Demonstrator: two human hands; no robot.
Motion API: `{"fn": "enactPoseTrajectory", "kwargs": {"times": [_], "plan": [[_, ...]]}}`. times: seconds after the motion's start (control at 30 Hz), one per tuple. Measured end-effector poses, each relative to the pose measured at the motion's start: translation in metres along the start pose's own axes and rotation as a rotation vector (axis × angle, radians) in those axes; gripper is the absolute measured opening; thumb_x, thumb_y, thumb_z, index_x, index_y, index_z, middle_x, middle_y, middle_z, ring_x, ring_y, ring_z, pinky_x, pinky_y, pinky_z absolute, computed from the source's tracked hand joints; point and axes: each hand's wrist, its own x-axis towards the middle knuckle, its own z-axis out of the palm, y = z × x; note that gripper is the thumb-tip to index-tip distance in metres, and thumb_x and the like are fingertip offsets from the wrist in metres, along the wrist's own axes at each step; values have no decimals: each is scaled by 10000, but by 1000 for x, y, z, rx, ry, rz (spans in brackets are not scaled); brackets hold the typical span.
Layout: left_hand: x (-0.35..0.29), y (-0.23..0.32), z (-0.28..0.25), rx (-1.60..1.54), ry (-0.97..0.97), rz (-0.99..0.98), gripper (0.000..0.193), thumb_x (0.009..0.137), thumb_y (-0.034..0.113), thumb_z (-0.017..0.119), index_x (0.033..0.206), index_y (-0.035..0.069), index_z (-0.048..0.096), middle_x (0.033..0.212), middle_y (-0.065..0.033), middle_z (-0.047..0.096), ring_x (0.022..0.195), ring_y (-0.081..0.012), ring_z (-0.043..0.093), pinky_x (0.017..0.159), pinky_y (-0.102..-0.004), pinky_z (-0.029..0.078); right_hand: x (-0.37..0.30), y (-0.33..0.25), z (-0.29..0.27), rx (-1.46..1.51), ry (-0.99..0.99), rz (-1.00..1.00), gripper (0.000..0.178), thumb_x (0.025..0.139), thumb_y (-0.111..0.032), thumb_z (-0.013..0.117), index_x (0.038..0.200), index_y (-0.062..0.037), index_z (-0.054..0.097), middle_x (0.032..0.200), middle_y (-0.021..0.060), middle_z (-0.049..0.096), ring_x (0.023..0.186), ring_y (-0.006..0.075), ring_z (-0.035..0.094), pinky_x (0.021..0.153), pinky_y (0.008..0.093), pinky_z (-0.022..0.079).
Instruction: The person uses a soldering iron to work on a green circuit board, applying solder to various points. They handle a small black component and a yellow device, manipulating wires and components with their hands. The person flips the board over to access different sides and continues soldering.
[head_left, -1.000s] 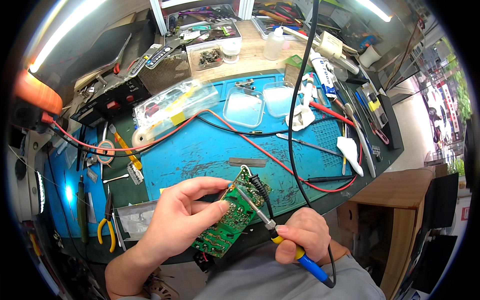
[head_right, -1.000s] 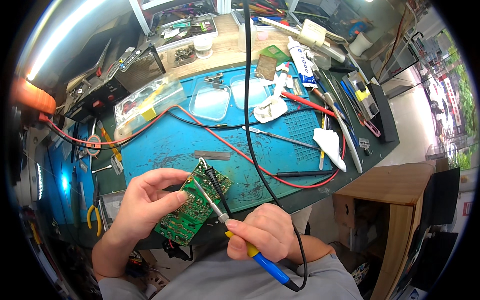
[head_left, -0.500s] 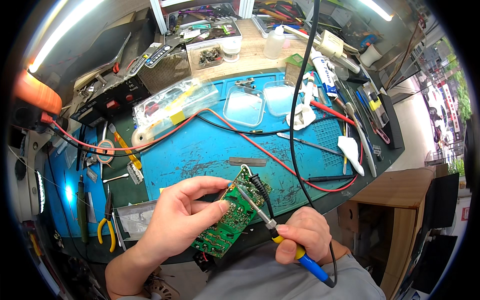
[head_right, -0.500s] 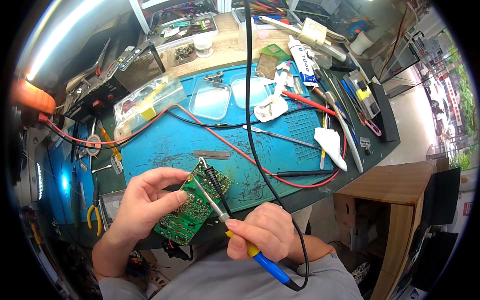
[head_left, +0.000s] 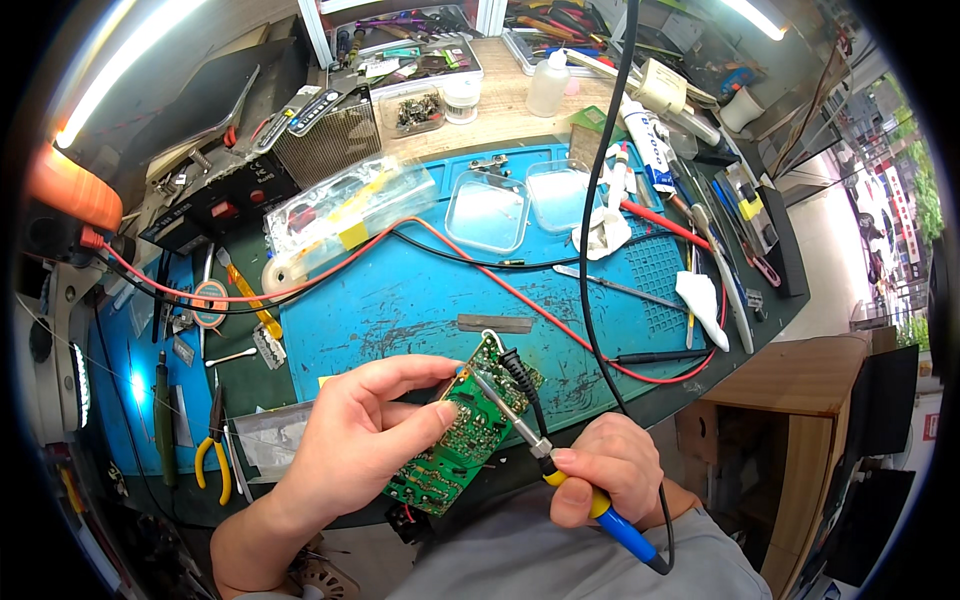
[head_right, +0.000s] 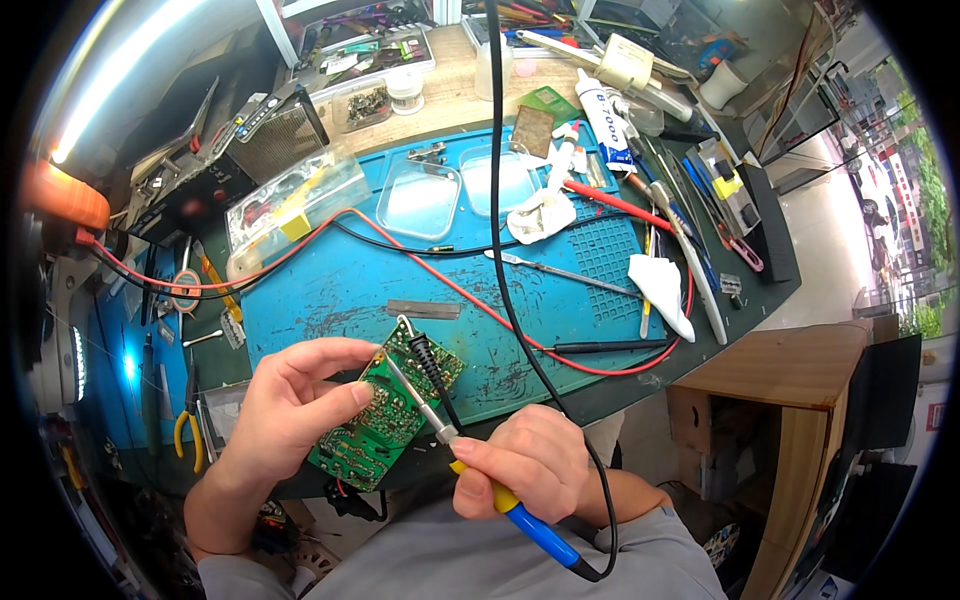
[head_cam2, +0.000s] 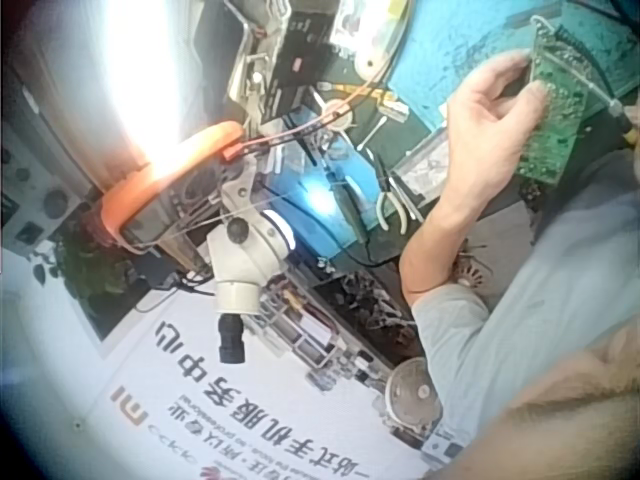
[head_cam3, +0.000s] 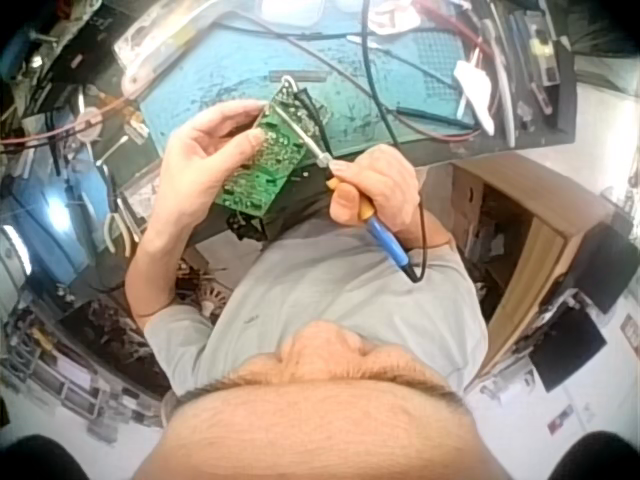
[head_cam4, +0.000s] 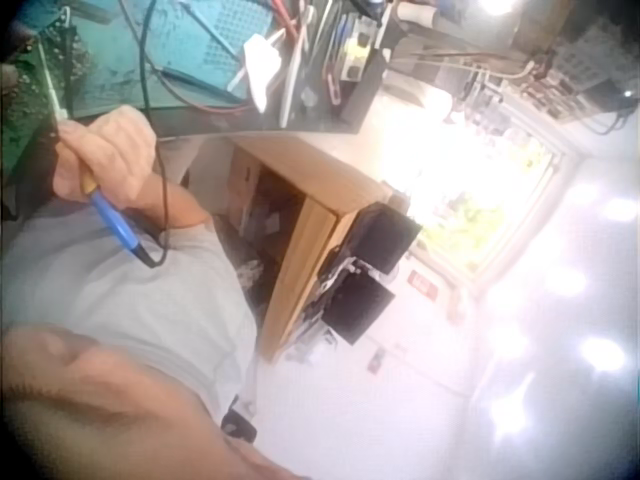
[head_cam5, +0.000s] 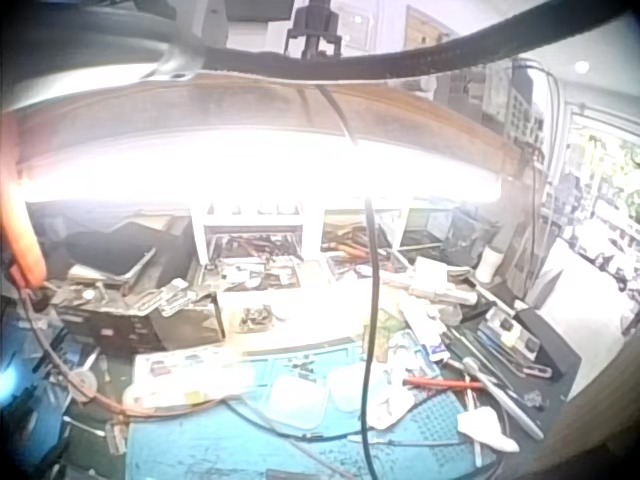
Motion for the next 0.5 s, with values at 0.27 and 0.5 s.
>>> {"fn": "enactPoseTrajectory", "kwargs": {"times": [0.27,0.5], "plan": [[0,1,1,-20,-4,-2,366,917,-72,665,1279,-71,613,1261,-148,673,1038,-143,681,900,-268,569,-1,0,3,-13,32,-3,153,865,-86,670,971,21,697,610,-10,558,466,112,517,422,248,388],[0,1,1,-31,-2,3,366,915,-71,672,1276,-69,613,1254,-154,676,1053,-155,679,915,-283,570,-1,-1,1,8,28,8,145,866,-90,668,961,14,701,614,-14,557,467,111,516,416,249,384]]}}
